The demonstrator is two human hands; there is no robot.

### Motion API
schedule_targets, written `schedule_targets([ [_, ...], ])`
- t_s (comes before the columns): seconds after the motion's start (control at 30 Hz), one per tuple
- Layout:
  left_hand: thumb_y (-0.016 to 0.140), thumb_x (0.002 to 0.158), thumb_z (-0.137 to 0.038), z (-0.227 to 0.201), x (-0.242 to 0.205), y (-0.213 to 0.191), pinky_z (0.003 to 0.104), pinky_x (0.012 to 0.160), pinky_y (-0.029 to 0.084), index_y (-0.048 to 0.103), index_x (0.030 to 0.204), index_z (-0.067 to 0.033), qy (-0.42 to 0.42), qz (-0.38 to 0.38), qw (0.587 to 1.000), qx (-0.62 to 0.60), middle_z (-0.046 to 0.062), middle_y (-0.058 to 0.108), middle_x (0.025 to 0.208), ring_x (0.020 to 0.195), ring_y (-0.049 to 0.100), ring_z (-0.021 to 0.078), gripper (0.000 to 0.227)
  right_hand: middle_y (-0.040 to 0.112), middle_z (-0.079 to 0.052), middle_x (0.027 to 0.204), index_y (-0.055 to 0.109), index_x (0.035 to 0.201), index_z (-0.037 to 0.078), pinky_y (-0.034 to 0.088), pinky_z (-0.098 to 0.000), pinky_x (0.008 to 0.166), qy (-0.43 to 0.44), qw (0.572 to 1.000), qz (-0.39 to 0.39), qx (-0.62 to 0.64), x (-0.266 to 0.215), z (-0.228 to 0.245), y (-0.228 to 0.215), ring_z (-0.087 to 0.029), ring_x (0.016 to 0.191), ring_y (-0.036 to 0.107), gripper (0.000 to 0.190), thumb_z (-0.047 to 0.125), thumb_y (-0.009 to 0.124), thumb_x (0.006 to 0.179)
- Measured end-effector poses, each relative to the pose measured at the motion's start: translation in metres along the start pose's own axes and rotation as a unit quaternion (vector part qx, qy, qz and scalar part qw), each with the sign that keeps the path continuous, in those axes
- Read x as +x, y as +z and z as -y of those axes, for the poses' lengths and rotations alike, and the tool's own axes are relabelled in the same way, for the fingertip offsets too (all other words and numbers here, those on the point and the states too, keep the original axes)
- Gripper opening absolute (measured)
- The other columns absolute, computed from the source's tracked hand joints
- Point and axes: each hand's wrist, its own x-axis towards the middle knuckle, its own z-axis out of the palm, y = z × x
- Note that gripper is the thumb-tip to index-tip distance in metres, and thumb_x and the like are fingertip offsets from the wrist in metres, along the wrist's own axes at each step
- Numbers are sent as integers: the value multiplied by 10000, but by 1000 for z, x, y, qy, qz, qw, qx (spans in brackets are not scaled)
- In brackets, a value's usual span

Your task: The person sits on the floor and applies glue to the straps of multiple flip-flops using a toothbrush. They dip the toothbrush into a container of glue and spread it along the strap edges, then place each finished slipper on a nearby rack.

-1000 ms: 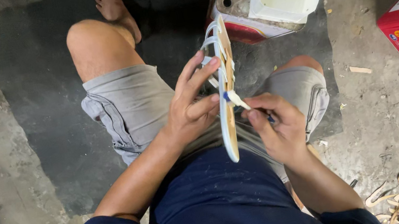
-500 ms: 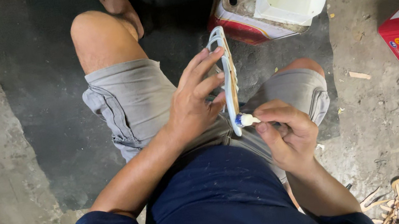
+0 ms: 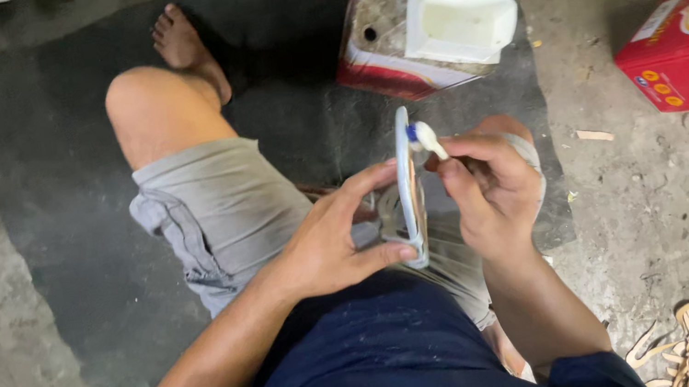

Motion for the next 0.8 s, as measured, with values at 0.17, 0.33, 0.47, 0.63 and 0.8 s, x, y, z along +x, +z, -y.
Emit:
schedule_targets([
  [0.17, 837, 849, -359, -17, -1, -5, 454, 1046, 581, 262, 1622, -116, -49, 25, 992, -112, 138, 552, 1530, 1361, 602, 283, 993, 652, -83, 1138, 656, 1176, -8, 569, -271, 911, 7, 999, 28, -22, 10, 9, 3, -151, 985, 684, 148, -6, 666, 1028],
  [0.33, 835, 843, -343, -28, -4, -7, 429, 978, 615, 232, 1648, -142, -62, 32, 988, -138, 130, 562, 1505, 1351, 599, 271, 1027, 612, -69, 1153, 673, 1154, 5, 552, -244, 835, -10, 998, 26, -49, 10, 15, 1, -138, 957, 654, 138, 4, 695, 1018],
  [0.47, 837, 846, -320, -35, -6, -10, 387, 925, 631, 213, 1667, -147, -66, 34, 986, -152, 121, 604, 1454, 1325, 621, 244, 1045, 699, -78, 1035, 670, 1168, 9, 501, -258, 859, -41, 996, 53, -67, 9, 15, -3, -159, 963, 618, 138, -20, 692, 1034],
  [0.63, 832, 884, -227, -40, -8, -14, 345, 894, 620, 163, 1695, -131, -62, 47, 966, -245, 118, 635, 1386, 1235, 630, 198, 1056, 686, -104, 1064, 653, 1183, 12, 507, -291, 914, -22, 996, 65, -53, -2, 13, -9, -173, 1007, 630, 141, -36, 654, 1050],
  [0.8, 814, 910, -210, -39, -8, -16, 321, 838, 633, 125, 1691, -105, -48, 41, 955, -290, 127, 620, 1406, 1214, 620, 178, 1047, 694, -123, 1058, 657, 1151, 4, 517, -259, 798, 4, 996, 79, -46, -11, 13, -15, -149, 900, 650, 142, -48, 657, 1019],
])
